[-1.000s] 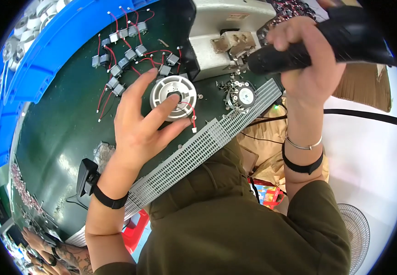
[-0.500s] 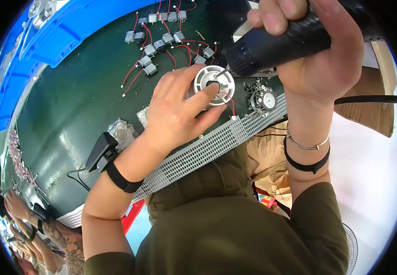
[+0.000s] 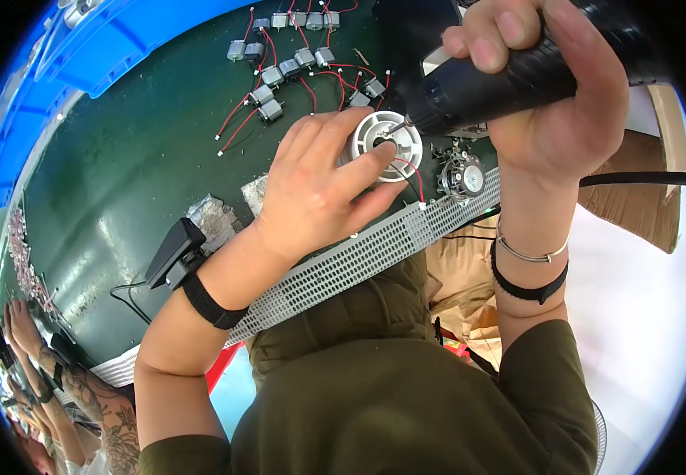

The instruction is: The person assembles components by hand, picking up a motor and a white plastic housing, inserting the motor into the housing, and securing it with a power screwdriver. This process is repeated for additional motors and housings.

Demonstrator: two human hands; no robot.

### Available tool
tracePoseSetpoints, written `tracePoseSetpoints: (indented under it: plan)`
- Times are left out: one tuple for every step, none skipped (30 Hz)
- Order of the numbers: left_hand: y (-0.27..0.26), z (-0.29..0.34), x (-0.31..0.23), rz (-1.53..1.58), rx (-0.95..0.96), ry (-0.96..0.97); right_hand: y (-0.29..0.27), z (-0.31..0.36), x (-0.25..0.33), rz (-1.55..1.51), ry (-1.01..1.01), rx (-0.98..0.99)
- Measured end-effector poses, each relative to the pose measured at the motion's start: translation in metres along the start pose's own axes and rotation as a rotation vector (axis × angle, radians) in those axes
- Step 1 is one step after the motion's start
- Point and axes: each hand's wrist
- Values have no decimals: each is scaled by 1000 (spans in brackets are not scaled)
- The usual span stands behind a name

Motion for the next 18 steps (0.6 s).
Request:
tracePoseSetpoints:
  plan:
    - [0, 0, 0, 1, 0, -2, 1, 0, -2, 3, 3, -3]
    - [-1, 0, 0, 1, 2, 1, 1, 0, -2, 5, 6, -6]
    - [-1, 0, 0, 1, 3, 4, -3, 0, -3, 7, 9, -7]
    - [-1, 0, 0, 0, 2, 2, -2, 1, -3, 9, 13, -9]
    - [-1, -1, 0, -1, -5, 14, 1, 1, -6, 12, 17, -13]
    - [-1, -2, 0, -2, -11, 26, 1, 1, -7, 15, 22, -16]
    - [-1, -2, 0, -1, -11, 23, 1, 2, -6, 18, 26, -19]
    - [-1, -2, 0, -6, -12, 28, 1, 2, -7, 21, 30, -23]
    - [-1, -2, 0, -10, -12, 33, 2, 2, -9, 25, 34, -27]
    - [-2, -2, 0, -9, -12, 31, 1, 3, -9, 29, 37, -30]
    - [-3, -2, 1, -5, 3, 41, 2, 3, -10, 33, 41, -34]
    - [-3, -2, 1, -1, 18, 52, 1, 2, -10, 38, 45, -37]
    - [-3, -2, 2, 1, 18, 50, 2, 3, -11, 39, 47, -37]
    - [-3, -2, 2, 2, 13, 54, 5, 5, -9, 66, 50, -38]
    - [-3, -2, 2, 4, 8, 57, 9, 8, -8, 93, 54, -39]
    - [-3, -2, 2, 5, 9, 51, 12, 11, -6, 120, 57, -39]
    - [-4, -3, 2, 2, 8, 33, 16, 11, -5, 147, 55, -42]
    - [-5, -4, 3, -1, 7, 14, 18, 10, -6, 174, 53, -44]
Point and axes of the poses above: each hand's wrist, its own z-axis away from the middle knuckle, its own y-axis out of the palm, x = y × z, and after that the axes turned 7 degrees about z, right-handed
